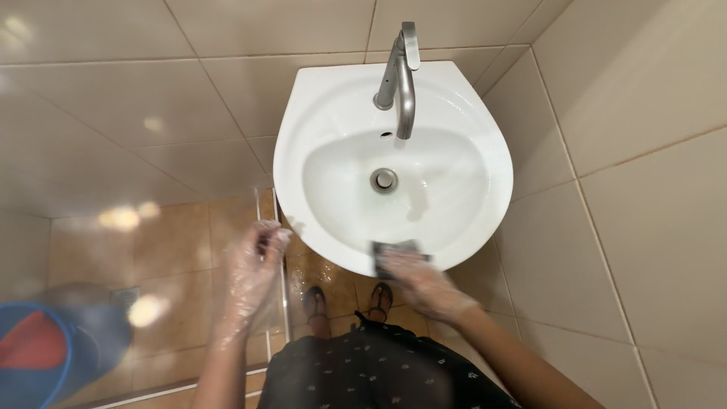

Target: The person walks into the bathroom, puts on plastic gloves, and cleans a white pedestal sink. They apply a blue cleaning liquid to the sink basin and scrub it with a dark sponge, then rinse the sponge under running water.

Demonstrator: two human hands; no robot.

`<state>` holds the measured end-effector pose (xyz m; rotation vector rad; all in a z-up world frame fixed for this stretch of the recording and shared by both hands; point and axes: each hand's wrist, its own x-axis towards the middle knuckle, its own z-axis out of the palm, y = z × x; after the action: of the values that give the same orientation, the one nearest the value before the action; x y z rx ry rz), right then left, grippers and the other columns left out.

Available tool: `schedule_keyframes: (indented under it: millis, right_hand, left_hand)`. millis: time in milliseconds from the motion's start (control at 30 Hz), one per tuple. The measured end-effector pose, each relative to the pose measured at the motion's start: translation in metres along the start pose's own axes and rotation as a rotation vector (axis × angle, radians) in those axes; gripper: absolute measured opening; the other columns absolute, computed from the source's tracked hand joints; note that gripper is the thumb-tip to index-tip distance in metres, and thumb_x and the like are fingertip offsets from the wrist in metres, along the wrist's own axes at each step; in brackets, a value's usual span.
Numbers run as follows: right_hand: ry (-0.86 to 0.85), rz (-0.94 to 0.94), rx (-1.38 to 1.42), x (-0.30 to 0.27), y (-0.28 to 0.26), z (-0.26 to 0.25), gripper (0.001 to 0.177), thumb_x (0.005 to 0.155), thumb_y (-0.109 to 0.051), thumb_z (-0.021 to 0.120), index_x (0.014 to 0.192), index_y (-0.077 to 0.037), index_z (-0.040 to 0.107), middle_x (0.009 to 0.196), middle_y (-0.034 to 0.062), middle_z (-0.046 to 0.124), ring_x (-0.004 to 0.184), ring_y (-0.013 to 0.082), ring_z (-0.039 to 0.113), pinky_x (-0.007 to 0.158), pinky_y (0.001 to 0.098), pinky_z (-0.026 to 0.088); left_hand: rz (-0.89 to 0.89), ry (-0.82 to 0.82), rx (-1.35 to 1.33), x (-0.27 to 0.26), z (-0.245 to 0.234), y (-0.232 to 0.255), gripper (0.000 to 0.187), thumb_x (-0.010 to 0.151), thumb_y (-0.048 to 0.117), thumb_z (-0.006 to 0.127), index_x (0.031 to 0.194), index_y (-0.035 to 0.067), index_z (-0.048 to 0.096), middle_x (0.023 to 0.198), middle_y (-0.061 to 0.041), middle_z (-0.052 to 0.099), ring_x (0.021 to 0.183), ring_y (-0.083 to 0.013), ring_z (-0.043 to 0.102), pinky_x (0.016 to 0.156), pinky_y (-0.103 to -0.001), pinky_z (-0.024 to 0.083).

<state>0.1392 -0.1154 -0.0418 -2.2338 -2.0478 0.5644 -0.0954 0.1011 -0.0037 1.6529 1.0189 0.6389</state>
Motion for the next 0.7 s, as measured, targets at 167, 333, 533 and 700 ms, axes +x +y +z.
schedule_keyframes:
  millis: [167,333,533,700]
  right_hand:
    - [-0.234,0.162,0.432,0.147,-0.033,0.031,0.049,0.105,-0.033,0.032,0.148,-0.011,0.041,0.145,0.019,0.052,0.133,0.0293,0.05,0.118,0.0448,0.037]
    - [-0.668,0.309,0.302,0.072,0.103,0.078,0.055,0.106,-0.052,0.031,0.13,-0.012,0.06,0.133,0.0184,0.064,0.123,0.0252,0.06,0.113,0.0416,0.044]
    - [-0.666,0.337,0.18,0.061,0.17,0.057,0.048,0.101,-0.015,0.042,0.149,-0.011,0.04,0.15,-0.0045,0.055,0.109,0.0166,0.067,0.101,0.0344,0.058]
    - [-0.596,0.129,0.387,0.133,0.042,0.04,0.048,0.114,-0.035,0.04,0.149,-0.003,0.047,0.143,0.0222,0.059,0.121,0.0321,0.064,0.112,0.0404,0.053]
  left_hand:
    - [0.065,0.136,0.102,0.007,-0.015,-0.003,0.031,0.096,0.025,0.069,0.117,0.003,0.071,0.1,-0.014,0.075,0.082,-0.0196,0.069,0.075,-0.034,0.057]
    - [0.069,0.154,0.169,0.017,-0.009,0.007,0.029,0.097,0.025,0.07,0.114,0.001,0.072,0.102,-0.016,0.074,0.084,-0.022,0.069,0.074,-0.037,0.056]
    - [0.076,0.173,0.21,0.011,-0.006,0.013,0.03,0.097,0.025,0.071,0.114,0.001,0.073,0.1,-0.017,0.073,0.083,-0.0233,0.07,0.075,-0.038,0.056]
    - [0.111,0.245,0.179,-0.001,-0.014,0.017,0.023,0.098,0.023,0.069,0.108,0.002,0.073,0.1,-0.012,0.075,0.087,-0.0188,0.07,0.075,-0.035,0.055]
